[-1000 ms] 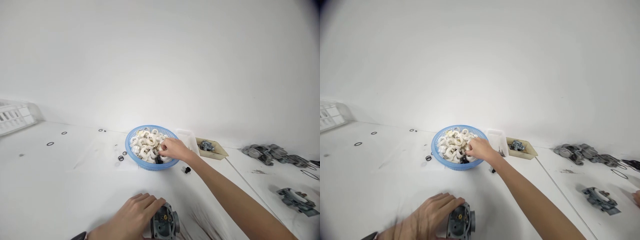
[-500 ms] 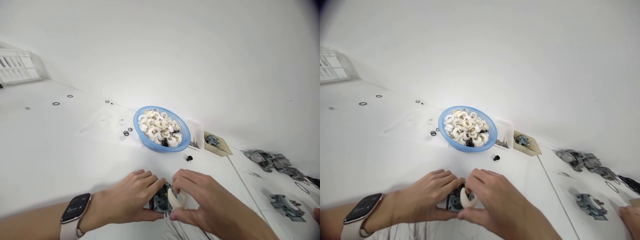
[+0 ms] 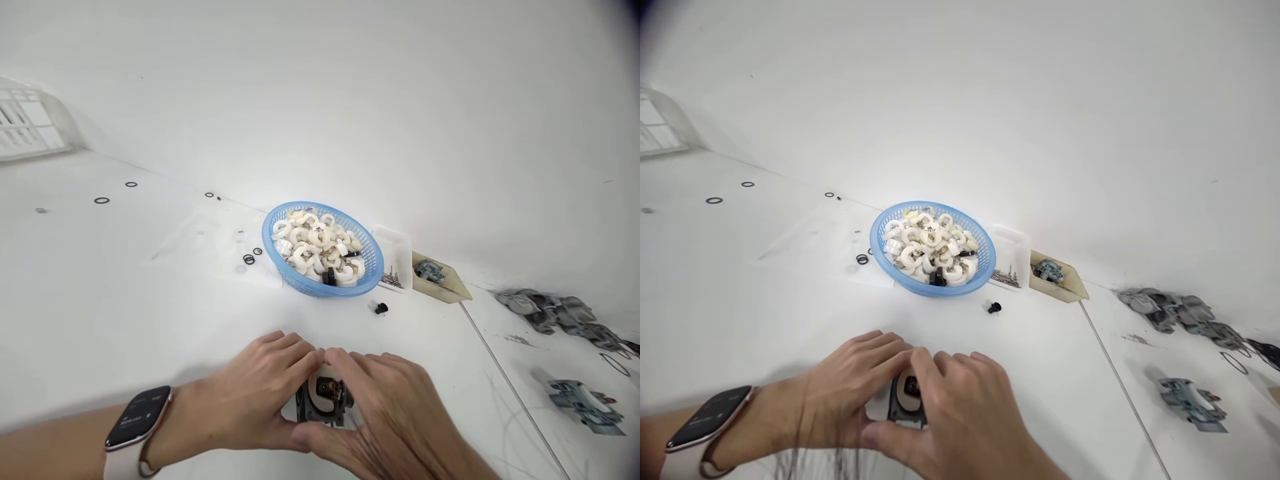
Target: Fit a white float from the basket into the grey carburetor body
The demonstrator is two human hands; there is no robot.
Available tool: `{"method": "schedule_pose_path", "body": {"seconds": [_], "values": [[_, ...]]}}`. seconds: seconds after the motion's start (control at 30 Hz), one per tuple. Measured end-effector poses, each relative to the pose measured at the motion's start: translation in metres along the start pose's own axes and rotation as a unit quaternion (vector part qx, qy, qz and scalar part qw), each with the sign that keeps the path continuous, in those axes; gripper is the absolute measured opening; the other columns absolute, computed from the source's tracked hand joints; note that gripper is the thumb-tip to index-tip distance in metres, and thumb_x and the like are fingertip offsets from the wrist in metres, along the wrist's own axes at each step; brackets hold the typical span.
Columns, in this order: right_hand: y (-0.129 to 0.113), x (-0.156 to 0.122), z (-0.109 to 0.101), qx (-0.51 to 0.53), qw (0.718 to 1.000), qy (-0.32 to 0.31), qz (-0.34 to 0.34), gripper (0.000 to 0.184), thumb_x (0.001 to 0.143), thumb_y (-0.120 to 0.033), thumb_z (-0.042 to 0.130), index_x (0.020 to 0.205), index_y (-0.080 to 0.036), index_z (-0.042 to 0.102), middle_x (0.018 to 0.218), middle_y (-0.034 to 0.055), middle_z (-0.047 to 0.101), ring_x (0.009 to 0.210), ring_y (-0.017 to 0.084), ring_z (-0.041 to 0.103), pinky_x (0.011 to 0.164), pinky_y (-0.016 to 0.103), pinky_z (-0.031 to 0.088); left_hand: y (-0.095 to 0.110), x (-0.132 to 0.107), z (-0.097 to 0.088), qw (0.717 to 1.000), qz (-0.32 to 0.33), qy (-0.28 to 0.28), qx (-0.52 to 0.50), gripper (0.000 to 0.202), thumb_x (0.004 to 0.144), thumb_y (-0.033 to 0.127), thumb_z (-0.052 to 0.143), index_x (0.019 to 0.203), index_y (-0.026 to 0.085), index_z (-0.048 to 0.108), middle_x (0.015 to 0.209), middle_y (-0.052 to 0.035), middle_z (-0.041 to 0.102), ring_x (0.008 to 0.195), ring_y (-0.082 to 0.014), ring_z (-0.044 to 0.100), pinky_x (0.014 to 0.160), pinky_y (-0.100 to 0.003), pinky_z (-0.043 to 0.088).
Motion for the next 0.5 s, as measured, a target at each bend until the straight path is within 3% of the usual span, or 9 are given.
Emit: {"method": "schedule_pose_path", "body": {"seconds": [0.1,0.2,0.3,0.5], "values": [[0.023,0.001,-0.027,-0.002,1.0,0.013,0.009,0.037,0.098,-0.061,0.07,0.091,-0.025,0.066,0.057,-0.0068,0.062,0.042,0.015,0.059,0.04,0.031,0.041,0.002,0.0,-0.005,1.0,0.001,0.016,-0.017,0.043,0.106,0.06,0.062,0.125,0.022,0.061,0.103,-0.0048,0.077,0.087,-0.0233,0.074,0.085,-0.039,0.061],[0.06,0.0,-0.044,-0.028,0.997,0.022,0.071,0.028,0.103,-0.053,0.064,0.104,-0.026,0.071,0.06,-0.0079,0.061,0.042,0.014,0.055,0.045,0.029,0.041,0.004,0.002,-0.008,1.0,0.001,0.024,-0.019,0.034,0.108,0.05,0.059,0.127,0.022,0.061,0.109,-0.0068,0.077,0.091,-0.0259,0.074,0.084,-0.041,0.06],[0.091,-0.004,-0.041,-0.002,0.99,-0.021,0.141,0.023,0.1,-0.052,0.068,0.105,-0.03,0.073,0.06,-0.0091,0.061,0.045,0.014,0.057,0.05,0.029,0.042,0.007,0.003,-0.011,0.999,0.007,0.033,-0.022,0.03,0.107,0.046,0.062,0.127,0.023,0.061,0.108,-0.0066,0.077,0.089,-0.0253,0.073,0.079,-0.04,0.059],[0.135,-0.011,-0.034,0.031,0.971,-0.076,0.223,0.034,0.1,-0.063,0.062,0.111,-0.034,0.076,0.067,-0.0047,0.066,0.059,0.019,0.062,0.06,0.032,0.046,0.01,0.008,-0.015,0.998,0.0,0.065,-0.017,0.034,0.106,0.056,0.064,0.111,0.022,0.064,0.096,-0.0049,0.075,0.081,-0.0234,0.072,0.072,-0.038,0.057]]}}
Point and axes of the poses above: each hand's wrist, its own x-axis towards the middle knuckle, its own z-axis out of the palm, y = z × x, the point moved 8 cm from there along x, towards the middle knuckle
